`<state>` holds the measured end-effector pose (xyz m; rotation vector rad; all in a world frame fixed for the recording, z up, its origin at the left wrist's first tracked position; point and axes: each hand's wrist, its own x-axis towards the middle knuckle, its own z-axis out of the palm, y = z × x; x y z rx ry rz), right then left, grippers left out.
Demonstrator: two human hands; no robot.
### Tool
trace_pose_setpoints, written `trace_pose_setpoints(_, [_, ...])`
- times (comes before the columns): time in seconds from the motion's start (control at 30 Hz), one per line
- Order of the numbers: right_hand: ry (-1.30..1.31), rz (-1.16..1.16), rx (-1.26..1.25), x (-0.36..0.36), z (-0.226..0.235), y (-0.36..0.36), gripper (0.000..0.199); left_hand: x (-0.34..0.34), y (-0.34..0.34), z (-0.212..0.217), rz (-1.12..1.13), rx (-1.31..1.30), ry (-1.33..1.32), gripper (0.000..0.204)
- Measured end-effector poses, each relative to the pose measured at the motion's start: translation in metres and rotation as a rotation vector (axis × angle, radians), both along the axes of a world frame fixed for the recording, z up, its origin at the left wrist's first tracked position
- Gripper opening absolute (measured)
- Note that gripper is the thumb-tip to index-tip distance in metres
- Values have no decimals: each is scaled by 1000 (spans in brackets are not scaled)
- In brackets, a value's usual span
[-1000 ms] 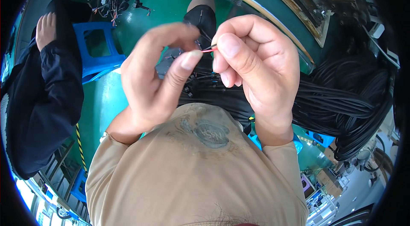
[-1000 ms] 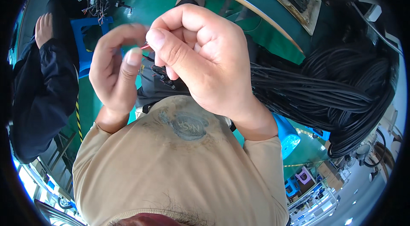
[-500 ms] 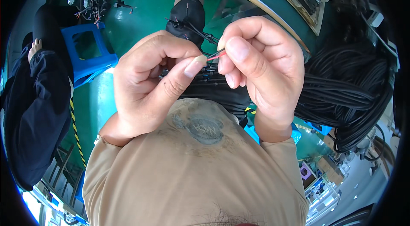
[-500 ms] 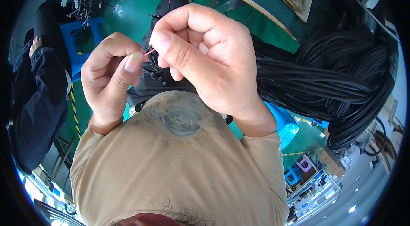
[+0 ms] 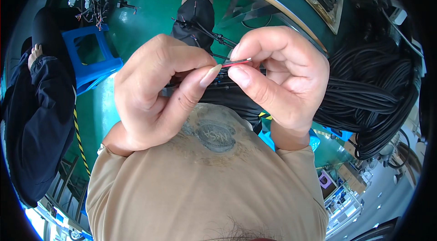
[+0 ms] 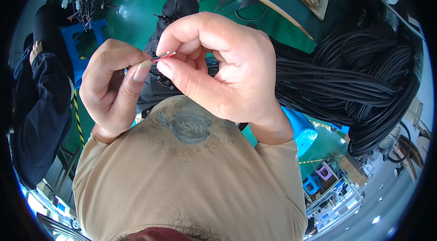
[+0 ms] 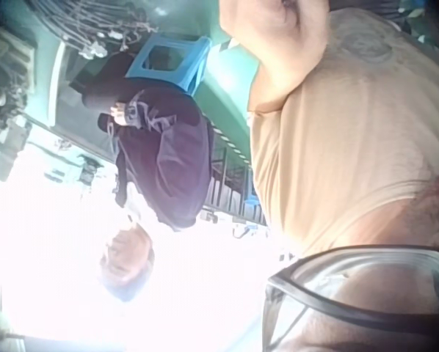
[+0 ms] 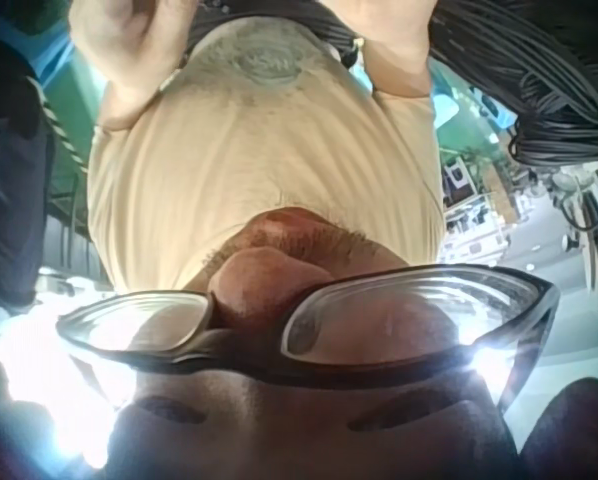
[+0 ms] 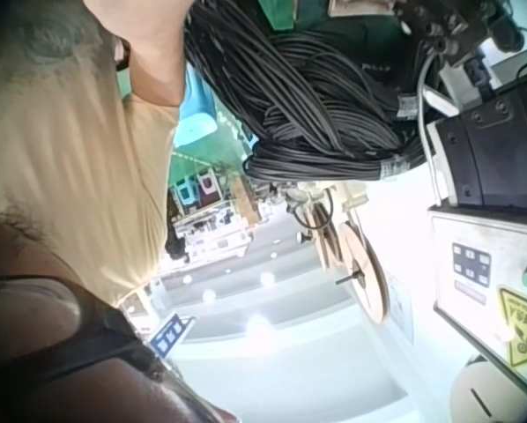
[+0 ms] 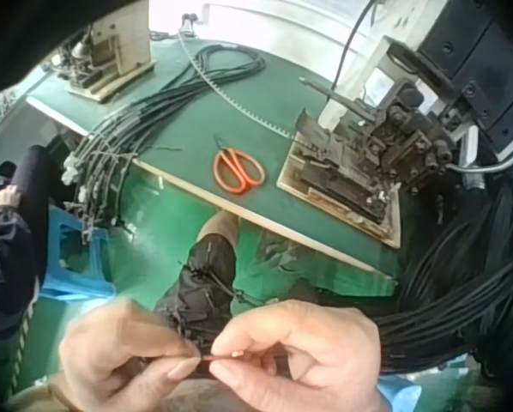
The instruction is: The person crimps terminals onto wire ends using a crimping machine, then trims and strips the wires of cable bundles using scissors and by hand.
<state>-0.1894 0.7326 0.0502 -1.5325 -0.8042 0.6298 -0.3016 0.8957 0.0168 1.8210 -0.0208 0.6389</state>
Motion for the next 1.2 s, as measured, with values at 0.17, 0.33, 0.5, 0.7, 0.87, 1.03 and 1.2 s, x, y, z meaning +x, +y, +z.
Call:
trace_pose_setpoints(0.17, [-60,8,36,0,-3,-1,19,-3,-1,2,-35,61,37,10])
trace_pose_setpoints(0.33, [-7,-10,25,-2,0,-4,13,-4,-1,4,-25,117,59,12])
trace_pose_setpoints(0.5, [-33,-56,27,-4,-2,-3,11,-4,-2,4,-15,115,68,12])
trace_pose_setpoints(0.7, [-55,-98,-32,-10,3,-3,9,-2,-3,2,-52,88,68,12])
trace_pose_setpoints(0.87, [-49,-105,-39,-9,2,-4,9,-1,-3,-1,-64,83,18,10])
trace_pose_setpoints(1.03, [-13,-101,-31,-7,3,-5,9,0,-4,-1,-72,58,35,7])
trace_pose_setpoints(1.2, [-64,-102,-20,-7,-1,-4,11,0,-4,-1,-69,28,60,7])
